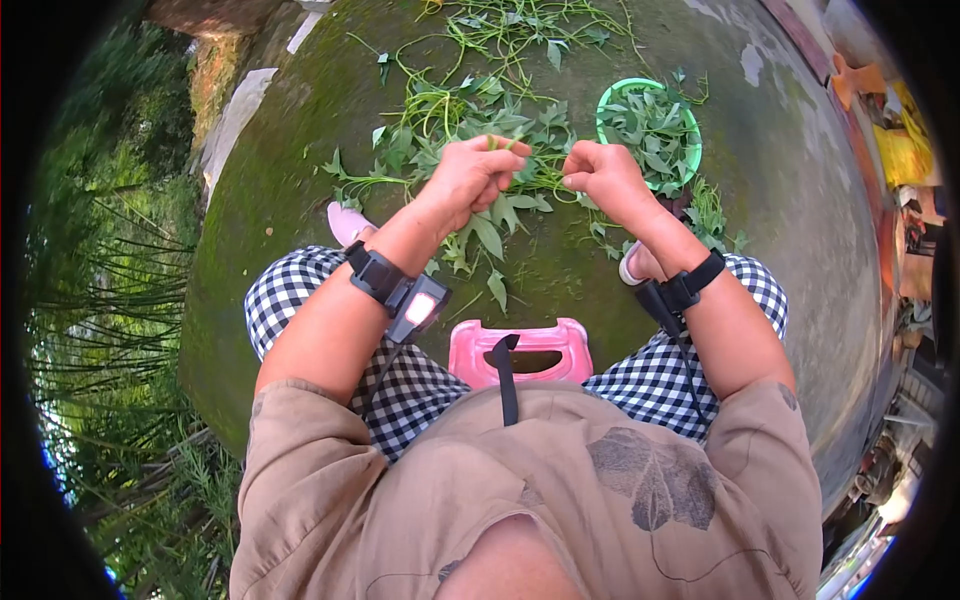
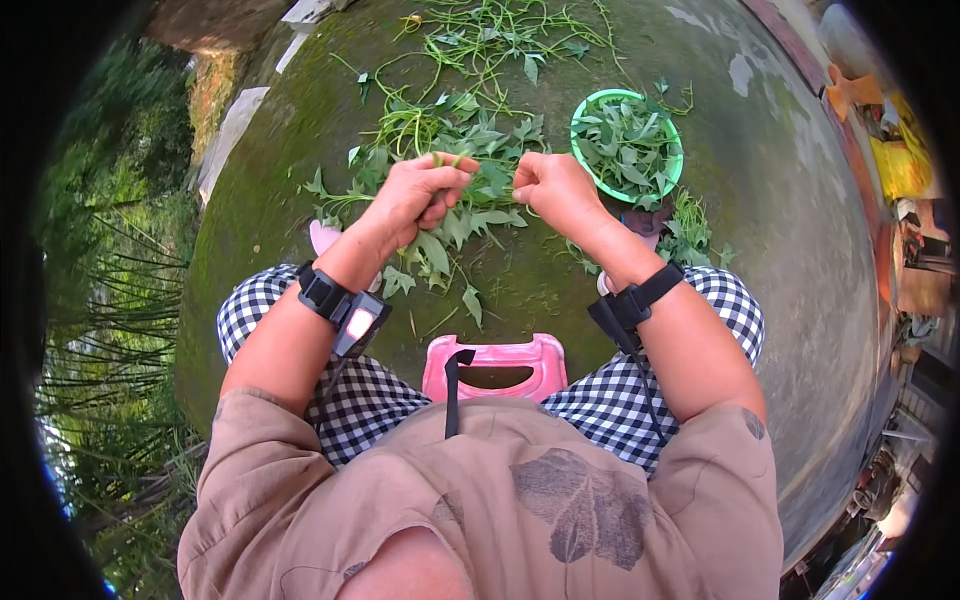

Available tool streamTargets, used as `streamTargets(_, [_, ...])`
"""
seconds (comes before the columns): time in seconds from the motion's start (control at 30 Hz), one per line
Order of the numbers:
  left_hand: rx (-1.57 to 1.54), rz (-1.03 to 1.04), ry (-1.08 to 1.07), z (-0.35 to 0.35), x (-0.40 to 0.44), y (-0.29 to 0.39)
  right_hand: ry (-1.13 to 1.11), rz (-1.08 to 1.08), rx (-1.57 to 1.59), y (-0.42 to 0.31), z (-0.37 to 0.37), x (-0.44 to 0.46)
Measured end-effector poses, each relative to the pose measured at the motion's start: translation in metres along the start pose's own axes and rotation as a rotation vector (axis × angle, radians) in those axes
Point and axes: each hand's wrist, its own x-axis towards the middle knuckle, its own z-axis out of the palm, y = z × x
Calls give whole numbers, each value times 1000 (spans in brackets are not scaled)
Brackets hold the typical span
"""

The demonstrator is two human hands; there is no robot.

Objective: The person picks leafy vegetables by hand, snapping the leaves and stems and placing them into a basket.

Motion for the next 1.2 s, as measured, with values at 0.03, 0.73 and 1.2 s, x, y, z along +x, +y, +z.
streamTargets(0.03, [32, -5, 2, 3, 2, -5, 2, -40, 9, 0, 3, 0])
streamTargets(0.73, [-5, -49, -60, 20, 1, -15, -100, -74, 632, -2, 9, -8])
streamTargets(1.2, [223, -178, 21, 12, 11, -40, 523, 164, 548, 45, -87, -3])
